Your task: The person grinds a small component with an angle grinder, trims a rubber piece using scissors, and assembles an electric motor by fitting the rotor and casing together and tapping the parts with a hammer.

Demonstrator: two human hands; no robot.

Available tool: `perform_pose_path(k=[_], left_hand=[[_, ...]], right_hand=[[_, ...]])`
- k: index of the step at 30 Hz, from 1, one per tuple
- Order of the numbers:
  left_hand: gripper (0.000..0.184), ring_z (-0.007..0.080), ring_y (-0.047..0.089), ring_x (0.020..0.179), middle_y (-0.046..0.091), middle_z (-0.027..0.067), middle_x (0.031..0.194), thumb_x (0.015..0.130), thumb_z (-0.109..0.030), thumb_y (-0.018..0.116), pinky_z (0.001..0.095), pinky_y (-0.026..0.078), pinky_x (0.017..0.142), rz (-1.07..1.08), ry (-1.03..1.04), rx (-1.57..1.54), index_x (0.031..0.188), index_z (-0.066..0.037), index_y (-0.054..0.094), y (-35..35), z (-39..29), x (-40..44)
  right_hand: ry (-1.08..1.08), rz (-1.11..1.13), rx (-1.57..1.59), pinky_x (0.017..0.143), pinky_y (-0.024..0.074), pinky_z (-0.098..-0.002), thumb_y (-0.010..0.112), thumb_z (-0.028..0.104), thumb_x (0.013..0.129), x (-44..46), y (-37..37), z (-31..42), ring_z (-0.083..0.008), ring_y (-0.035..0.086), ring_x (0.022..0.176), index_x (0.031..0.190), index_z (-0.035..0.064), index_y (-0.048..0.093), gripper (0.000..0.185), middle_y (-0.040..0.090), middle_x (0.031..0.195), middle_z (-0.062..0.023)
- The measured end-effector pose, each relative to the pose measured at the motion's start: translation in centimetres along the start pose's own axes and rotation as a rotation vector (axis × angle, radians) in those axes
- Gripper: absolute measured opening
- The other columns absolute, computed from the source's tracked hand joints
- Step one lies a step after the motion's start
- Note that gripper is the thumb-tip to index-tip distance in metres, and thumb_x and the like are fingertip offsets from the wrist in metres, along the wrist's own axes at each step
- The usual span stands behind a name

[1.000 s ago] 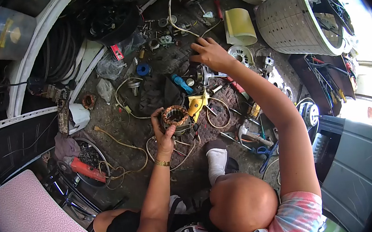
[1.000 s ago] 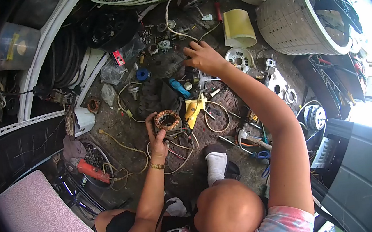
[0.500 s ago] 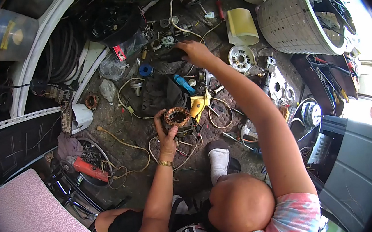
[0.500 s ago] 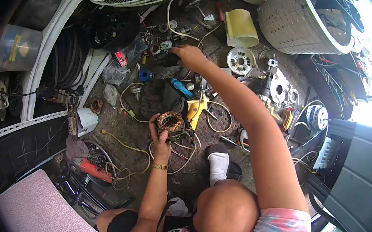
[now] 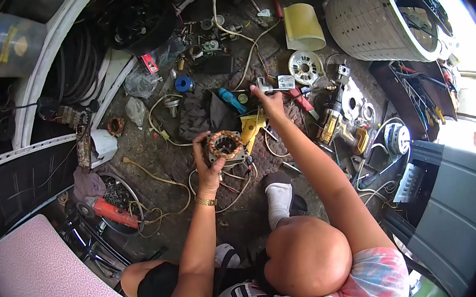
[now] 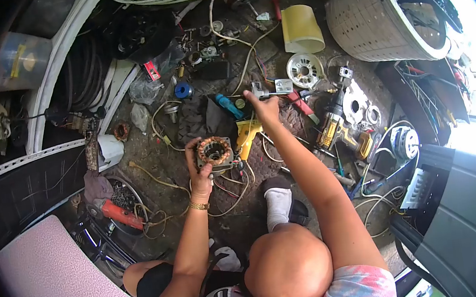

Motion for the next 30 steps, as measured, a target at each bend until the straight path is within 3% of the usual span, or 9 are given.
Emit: perform_pose_path(k=[5,7,13,16,17,21,23,25,30], left_hand=[[0.08,0.0173,0.051,0.107,0.05,0.0072,0.113,0.062,-0.032,0.077,0.0316,0.041,0.095,0.058,-0.013,-0.02,0.126,-0.006,0.036,1.6,-1.3,-0.9],[0.081,0.0169,0.052,0.105,0.05,0.0074,0.113,0.062,-0.031,0.078,0.0311,0.041,0.094,0.091,-0.048,-0.056,0.126,-0.006,0.036,1.9,-1.1,-1.2],[0.088,0.0158,0.047,0.113,0.047,0.0054,0.117,0.061,-0.047,0.077,0.0305,0.037,0.099,0.164,-0.146,-0.097,0.128,-0.004,0.038,0.4,-0.5,-2.7],[0.092,0.0162,0.046,0.116,0.047,0.0055,0.118,0.057,-0.05,0.078,0.0314,0.036,0.1,0.354,-0.29,-0.143,0.127,-0.004,0.039,0.9,-0.4,-4.0],[0.092,0.0162,0.046,0.116,0.047,0.0055,0.118,0.057,-0.05,0.078,0.0314,0.036,0.1,0.352,-0.296,-0.152,0.127,-0.004,0.039,0.8,-0.5,-4.1],[0.098,0.0185,0.051,0.112,0.049,0.0073,0.117,0.051,-0.051,0.081,0.0328,0.038,0.1,0.519,-0.395,-0.218,0.125,-0.002,0.04,2.2,-1.7,-4.8],[0.098,0.0194,0.052,0.113,0.049,0.0082,0.118,0.051,-0.05,0.082,0.0337,0.038,0.1,0.575,-0.425,-0.232,0.125,-0.001,0.04,3.4,-3.1,-4.9],[0.098,0.0197,0.051,0.115,0.049,0.0086,0.119,0.051,-0.049,0.083,0.0343,0.038,0.101,0.569,-0.43,-0.27,0.126,-0.001,0.039,3.8,-3.7,-4.8],[0.103,0.0173,0.048,0.116,0.048,0.0064,0.118,0.05,-0.049,0.084,0.0321,0.035,0.102,0.521,-0.434,-0.246,0.128,-0.002,0.035,3.3,-3.5,-4.5]], right_hand=[[0.006,-0.212,-0.228,0.085,0.0448,-0.0368,0.077,0.047,0.063,1.6,0.2,-1.0,-0.0312,0.059,0.095,0.102,-0.0099,0.052,0.073,0.06,0.102,-0.0235],[-0.09,-0.192,-0.051,0.078,0.0469,-0.0354,0.074,0.034,0.068,2.1,0.4,-1.6,-0.0232,0.059,0.084,0.104,-0.0058,0.053,0.057,0.062,0.098,-0.014],[-0.105,0.268,0.448,0.077,0.047,-0.0319,0.07,0.021,0.077,-7.1,-2.8,3.6,-0.0187,0.056,0.089,0.124,0.0014,0.035,0.062,0.057,0.102,-0.0111],[-0.381,0.347,0.313,0.093,0.0405,-0.032,0.074,0.018,0.071,-11.5,-5.7,7.1,-0.022,0.051,0.106,0.134,0.0012,0.026,0.081,0.05,0.118,-0.0126],[-0.537,0.313,0.158,0.095,0.0395,-0.0355,0.077,0.026,0.069,-13.4,-6.6,9.0,-0.0218,0.05,0.11,0.134,0.0053,0.026,0.085,0.05,0.118,-0.0114],[-0.618,0.588,0.171,0.099,0.0371,-0.0422,0.087,0.032,0.055,-18.3,-6.2,12.7,-0.0284,0.047,0.118,0.13,0.0079,0.023,0.101,0.045,0.126,-0.0162],[-0.851,0.756,0.051,0.1,0.037,-0.0448,0.086,0.023,0.059,-20.1,-5.3,14.0,-0.0317,0.048,0.117,0.124,0.0104,0.025,0.09,0.044,0.128,-0.0234],[-0.93,0.814,0.099,0.098,0.0384,-0.0438,0.084,0.012,0.057,-21.7,-4.4,15.0,-0.0324,0.05,0.115,0.122,0.0057,0.029,0.085,0.047,0.126,-0.0213],[-1.21,0.836,-0.203,0.088,0.0365,-0.0451,0.085,0.022,0.05,-23.4,-3.8,17.1,-0.037,0.054,0.109,0.118,0.0085,0.036,0.085,0.052,0.126,-0.0195]])
Point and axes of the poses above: each hand's wrist, its own x-axis towards the middle knuckle, its own y-axis out of the palm, z = x × y, the point moved 7 cm from there along x, towards the middle knuckle
